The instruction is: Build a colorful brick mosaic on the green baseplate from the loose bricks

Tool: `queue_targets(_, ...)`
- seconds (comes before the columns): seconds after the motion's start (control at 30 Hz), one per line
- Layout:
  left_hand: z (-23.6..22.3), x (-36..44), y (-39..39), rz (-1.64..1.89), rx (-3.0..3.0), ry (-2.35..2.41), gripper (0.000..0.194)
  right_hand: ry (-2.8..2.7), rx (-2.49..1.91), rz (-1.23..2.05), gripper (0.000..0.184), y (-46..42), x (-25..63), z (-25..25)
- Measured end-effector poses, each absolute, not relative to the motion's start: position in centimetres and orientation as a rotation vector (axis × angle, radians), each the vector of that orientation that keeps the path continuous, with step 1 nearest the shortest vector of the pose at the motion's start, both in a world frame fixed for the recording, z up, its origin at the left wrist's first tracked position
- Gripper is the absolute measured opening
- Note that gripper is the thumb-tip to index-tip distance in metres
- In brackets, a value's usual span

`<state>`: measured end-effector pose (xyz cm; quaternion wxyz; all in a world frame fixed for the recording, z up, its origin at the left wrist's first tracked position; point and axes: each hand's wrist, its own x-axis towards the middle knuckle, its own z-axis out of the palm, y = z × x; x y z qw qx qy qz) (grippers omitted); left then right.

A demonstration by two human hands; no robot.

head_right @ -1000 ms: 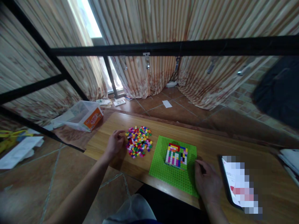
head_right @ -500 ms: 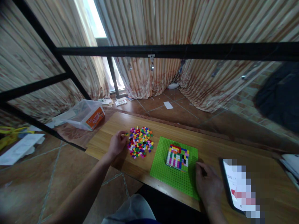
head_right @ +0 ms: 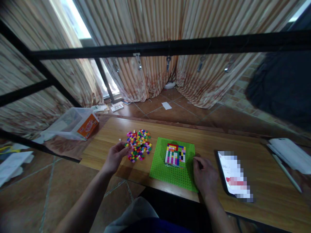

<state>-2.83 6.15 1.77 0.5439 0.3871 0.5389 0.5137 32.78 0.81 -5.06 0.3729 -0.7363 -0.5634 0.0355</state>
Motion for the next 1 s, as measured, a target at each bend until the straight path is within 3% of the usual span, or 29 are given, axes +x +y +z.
queue_targets(0.83,0.1,0.0,7.1,1.249,0.894,1.462,0.033,-1.447,-1.852,0.076,0.039,0.7,32.5,-4.8)
queue_targets(1.0,-0.4,-0.4,7.7,1.128,1.000,1.521,0.026,-1.452,-1.856,0.073,0.040,0.7,32.5,-4.7)
